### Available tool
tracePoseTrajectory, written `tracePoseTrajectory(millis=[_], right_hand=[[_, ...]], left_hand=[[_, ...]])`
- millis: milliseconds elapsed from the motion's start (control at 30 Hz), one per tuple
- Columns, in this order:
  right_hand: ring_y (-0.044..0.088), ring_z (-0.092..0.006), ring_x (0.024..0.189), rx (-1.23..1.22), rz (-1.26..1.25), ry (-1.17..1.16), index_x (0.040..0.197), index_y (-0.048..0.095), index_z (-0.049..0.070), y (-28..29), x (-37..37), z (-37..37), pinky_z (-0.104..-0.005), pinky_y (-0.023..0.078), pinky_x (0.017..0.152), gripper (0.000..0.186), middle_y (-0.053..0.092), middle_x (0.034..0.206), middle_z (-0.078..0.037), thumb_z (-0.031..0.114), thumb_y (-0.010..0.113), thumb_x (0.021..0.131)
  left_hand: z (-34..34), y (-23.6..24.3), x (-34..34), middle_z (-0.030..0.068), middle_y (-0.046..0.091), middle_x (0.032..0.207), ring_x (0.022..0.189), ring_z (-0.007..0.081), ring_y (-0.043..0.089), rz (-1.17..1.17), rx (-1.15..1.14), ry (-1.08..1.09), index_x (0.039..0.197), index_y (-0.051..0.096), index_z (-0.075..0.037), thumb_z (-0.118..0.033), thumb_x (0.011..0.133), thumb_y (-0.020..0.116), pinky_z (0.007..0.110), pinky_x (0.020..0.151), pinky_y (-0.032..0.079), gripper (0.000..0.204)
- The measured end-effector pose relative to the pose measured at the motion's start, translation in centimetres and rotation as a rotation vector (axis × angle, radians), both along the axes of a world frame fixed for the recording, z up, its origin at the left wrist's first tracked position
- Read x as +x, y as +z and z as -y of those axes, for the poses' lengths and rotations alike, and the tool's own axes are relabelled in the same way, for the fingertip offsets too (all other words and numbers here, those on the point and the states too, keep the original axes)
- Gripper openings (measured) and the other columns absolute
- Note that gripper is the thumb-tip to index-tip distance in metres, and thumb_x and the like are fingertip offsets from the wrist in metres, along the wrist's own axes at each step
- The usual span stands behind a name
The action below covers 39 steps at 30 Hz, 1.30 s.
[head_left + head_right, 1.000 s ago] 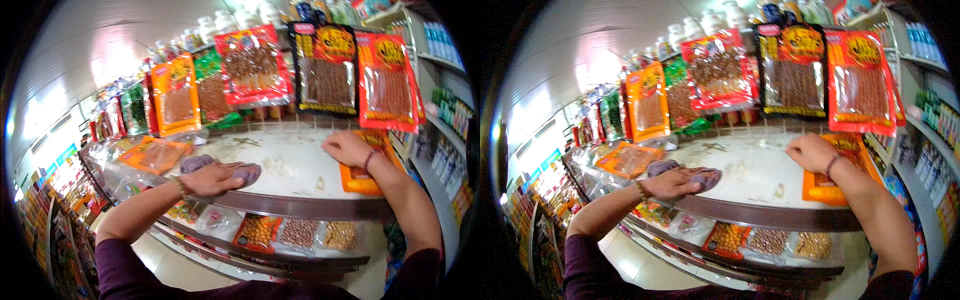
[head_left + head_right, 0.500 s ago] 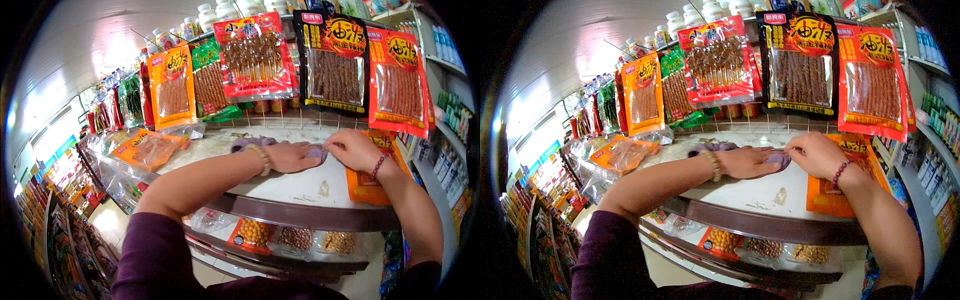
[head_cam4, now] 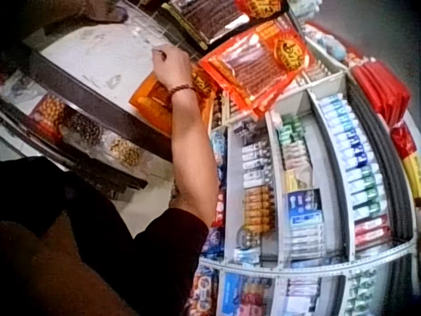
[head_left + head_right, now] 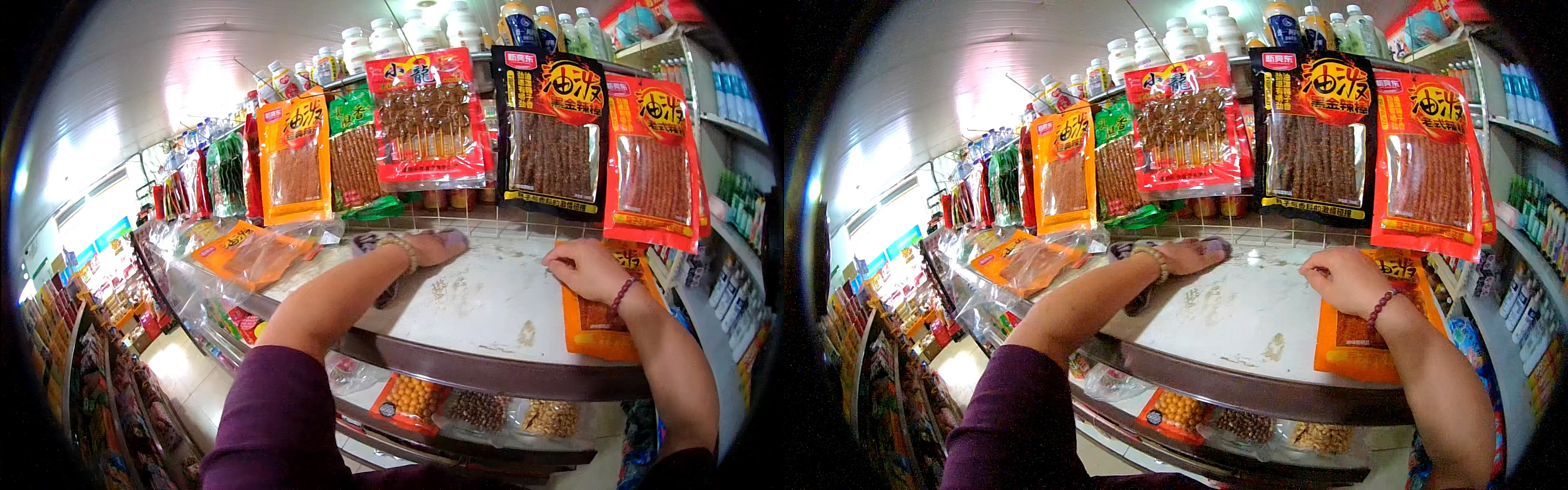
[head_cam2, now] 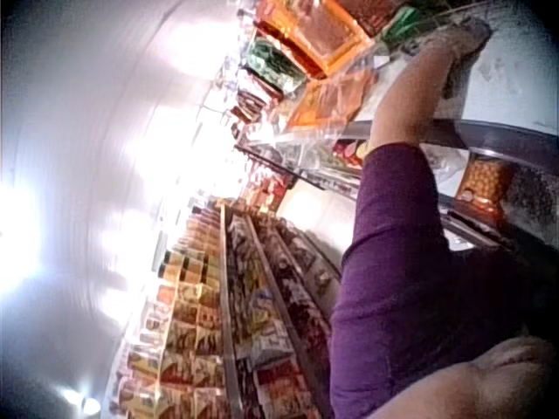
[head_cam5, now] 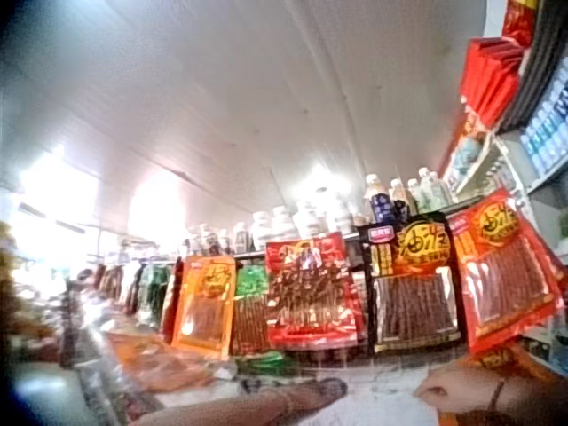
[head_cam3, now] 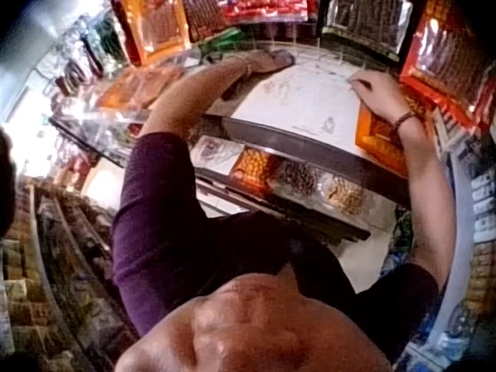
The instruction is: The person wipes the surfaces of store shelves with a cloth, moving items like a wet wipe pack and snack packages aside to reach the shelf surface, then returns them. The person cleans multiple shelf sections in a retail aisle.
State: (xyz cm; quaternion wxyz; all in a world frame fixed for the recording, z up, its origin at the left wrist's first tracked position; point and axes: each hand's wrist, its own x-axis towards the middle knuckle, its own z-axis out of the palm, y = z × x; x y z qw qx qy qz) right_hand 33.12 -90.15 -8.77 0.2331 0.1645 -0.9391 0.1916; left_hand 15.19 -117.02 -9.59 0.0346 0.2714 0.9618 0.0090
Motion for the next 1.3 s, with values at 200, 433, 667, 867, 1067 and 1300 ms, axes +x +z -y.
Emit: tracePoseTrajectory(millis=[200, 433, 667, 867, 1067, 1300], right_hand=[[0.063, -0.0326, 0.086, 0.045, -0.018, 0.004, 0.091, 0.07, 0.006, -0.4, -0.5, -0.6, -0.0391, 0.05, 0.077, 0.021, 0.067, 0.089, -0.016, 0.02, 0.056, 0.082], [0.063, -0.0346, 0.084, 0.083, -0.095, 0.02, 0.089, 0.069, 0.007, -0.2, -0.4, -0.2, -0.0414, 0.05, 0.075, 0.021, 0.066, 0.087, -0.017, 0.022, 0.057, 0.083], [0.063, -0.0347, 0.085, 0.1, -0.097, 0.04, 0.092, 0.07, 0.009, 0.1, -0.6, 0.6, -0.0418, 0.05, 0.076, 0.024, 0.067, 0.089, -0.016, 0.027, 0.055, 0.087], [0.063, -0.0334, 0.087, 0.111, -0.096, -0.051, 0.091, 0.069, 0.008, 0.9, -0.8, 0.4, -0.0421, 0.05, 0.077, 0.024, 0.067, 0.09, -0.016, 0.027, 0.055, 0.086], [0.063, -0.0355, 0.087, 0.246, 0.143, -0.68, 0.087, 0.069, 0.005, 2.7, 0.3, -5.2, -0.043, 0.05, 0.076, 0.022, 0.066, 0.093, -0.018, 0.018, 0.054, 0.08], [0.063, -0.0301, 0.105, 0.422, 0.483, -0.897, 0.11, 0.065, 0.005, 2.5, 0.6, -7.4, -0.0429, 0.048, 0.089, 0.036, 0.063, 0.115, -0.016, 0.013, 0.052, 0.078]], left_hand=[[6.8, -0.2, 1.4, 0.0264, 0.032, 0.144, 0.135, 0.0376, 0.029, -0.031, 0.011, 0.011, 0.14, 0.037, -0.004, -0.075, 0.085, 0.019, 0.039, 0.112, 0.022, 0.091], [10.4, -0.2, 5.8, 0.0236, 0.03, 0.146, 0.138, 0.0354, 0.025, 0.049, 0.073, -0.092, 0.14, 0.037, -0.005, -0.062, 0.093, 0.027, 0.036, 0.113, 0.02, 0.074], [8.8, 1.9, 13.2, 0.0085, 0.026, 0.152, 0.143, 0.0296, 0.014, 0.229, 0.106, -0.533, 0.145, 0.031, -0.015, -0.055, 0.097, 0.024, 0.051, 0.112, 0.011, 0.063], [0.7, 0.2, 12.3, 0.015, 0.034, 0.146, 0.138, 0.0329, 0.025, 0.115, 0.179, -0.77, 0.145, 0.028, -0.015, -0.055, 0.097, 0.023, 0.051, 0.109, 0.018, 0.063], [-6.8, 1.3, 7.4, 0.02, 0.04, 0.141, 0.132, 0.0351, 0.035, 0.083, 0.05, -0.412, 0.14, 0.037, -0.006, -0.064, 0.092, 0.019, 0.043, 0.111, 0.023, 0.077], [-8.4, -0.1, 1.8, 0.0194, 0.032, 0.146, 0.136, 0.0346, 0.028, 0.015, 0.048, -0.259, 0.14, 0.036, -0.004, -0.069, 0.088, 0.019, 0.038, 0.113, 0.02, 0.084]])
